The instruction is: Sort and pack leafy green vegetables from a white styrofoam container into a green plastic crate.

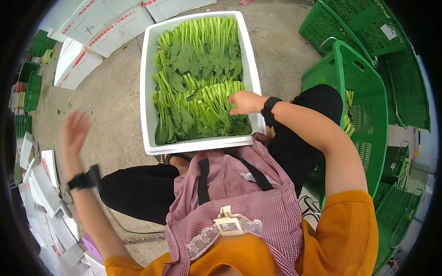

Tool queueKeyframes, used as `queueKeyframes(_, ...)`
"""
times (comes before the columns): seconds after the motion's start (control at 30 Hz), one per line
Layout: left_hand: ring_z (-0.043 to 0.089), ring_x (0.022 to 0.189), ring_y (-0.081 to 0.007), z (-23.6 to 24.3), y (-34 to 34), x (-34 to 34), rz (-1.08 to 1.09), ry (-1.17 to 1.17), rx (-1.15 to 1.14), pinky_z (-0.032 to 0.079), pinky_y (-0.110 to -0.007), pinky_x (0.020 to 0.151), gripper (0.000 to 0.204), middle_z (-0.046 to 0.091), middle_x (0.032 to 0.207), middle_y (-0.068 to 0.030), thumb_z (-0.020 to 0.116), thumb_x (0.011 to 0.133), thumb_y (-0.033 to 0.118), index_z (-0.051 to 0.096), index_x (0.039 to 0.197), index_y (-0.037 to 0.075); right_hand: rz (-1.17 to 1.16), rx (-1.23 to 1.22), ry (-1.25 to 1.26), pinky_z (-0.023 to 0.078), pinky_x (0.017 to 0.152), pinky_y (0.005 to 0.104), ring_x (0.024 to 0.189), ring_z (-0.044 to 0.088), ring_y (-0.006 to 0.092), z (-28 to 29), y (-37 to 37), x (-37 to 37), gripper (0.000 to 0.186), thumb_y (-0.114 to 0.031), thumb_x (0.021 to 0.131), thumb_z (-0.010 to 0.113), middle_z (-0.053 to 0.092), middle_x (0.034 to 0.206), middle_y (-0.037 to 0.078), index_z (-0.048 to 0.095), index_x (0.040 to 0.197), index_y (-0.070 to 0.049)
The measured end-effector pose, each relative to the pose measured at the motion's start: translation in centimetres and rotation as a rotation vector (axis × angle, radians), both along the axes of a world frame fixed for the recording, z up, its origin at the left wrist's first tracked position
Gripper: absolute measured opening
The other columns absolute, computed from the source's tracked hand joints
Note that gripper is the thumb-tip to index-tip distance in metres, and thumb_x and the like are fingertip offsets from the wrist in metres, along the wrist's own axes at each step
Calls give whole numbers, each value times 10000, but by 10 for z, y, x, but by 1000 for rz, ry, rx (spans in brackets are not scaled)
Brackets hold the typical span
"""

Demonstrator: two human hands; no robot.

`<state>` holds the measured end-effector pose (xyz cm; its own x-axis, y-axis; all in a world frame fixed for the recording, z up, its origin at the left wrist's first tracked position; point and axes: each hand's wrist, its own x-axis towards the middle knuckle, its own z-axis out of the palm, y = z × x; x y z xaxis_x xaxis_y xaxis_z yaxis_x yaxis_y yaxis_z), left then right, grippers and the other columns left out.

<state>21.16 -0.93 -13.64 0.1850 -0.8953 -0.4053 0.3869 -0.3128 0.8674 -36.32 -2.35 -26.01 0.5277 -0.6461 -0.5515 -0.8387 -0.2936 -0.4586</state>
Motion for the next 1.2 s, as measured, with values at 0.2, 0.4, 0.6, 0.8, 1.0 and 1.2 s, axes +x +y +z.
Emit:
queueKeyframes(0.2,398,1270,-356,-93,-30,-155,-308,-1025,299,391,-446,991,924,364,1368,-296,728,719,421,290,1375,-60,-258,-703,-10,411,921,426,1145,459,359,34,-1,14,584,-205,736,681,463,1243,209,477,1254,-31)
queueKeyframes(0.4,614,604,-256,-203,22,-117,-269,-563,484,461,-385,514,499,635,800,-189,712,684,229,580,965,-161,-309,-543,-189,431,913,409,1058,537,339,13,-31,10,390,-163,766,634,577,1101,191,582,1114,5)
queueKeyframes(0.6,620,662,-232,-171,39,-168,-217,-572,462,458,-365,555,374,634,809,-171,617,689,123,601,954,-140,-204,-311,-386,445,904,414,1042,552,358,-31,-68,143,401,-191,775,614,579,1119,215,565,1107,29)
queueKeyframes(0.8,605,725,-193,-173,56,-197,-121,-382,457,470,-335,654,358,656,875,-138,679,741,165,623,990,-86,-485,-216,-409,448,908,419,1041,556,369,-76,-100,244,531,-225,693,654,581,1091,238,539,1141,35)
queueKeyframes(1.0,632,758,-220,-169,57,-197,-99,-584,486,476,-349,631,385,659,901,-150,722,704,164,631,997,-68,-612,-26,-217,458,901,408,1069,561,333,-82,-112,277,599,-304,649,722,574,1158,190,566,1151,-17)
queueKeyframes(1.2,631,783,-235,-164,47,-211,-46,-641,533,471,-358,670,385,662,896,-150,694,663,99,628,1000,-74,-832,-16,-476,465,886,377,1036,589,317,-115,-116,279,589,-267,629,752,600,1131,185,582,1126,-1)
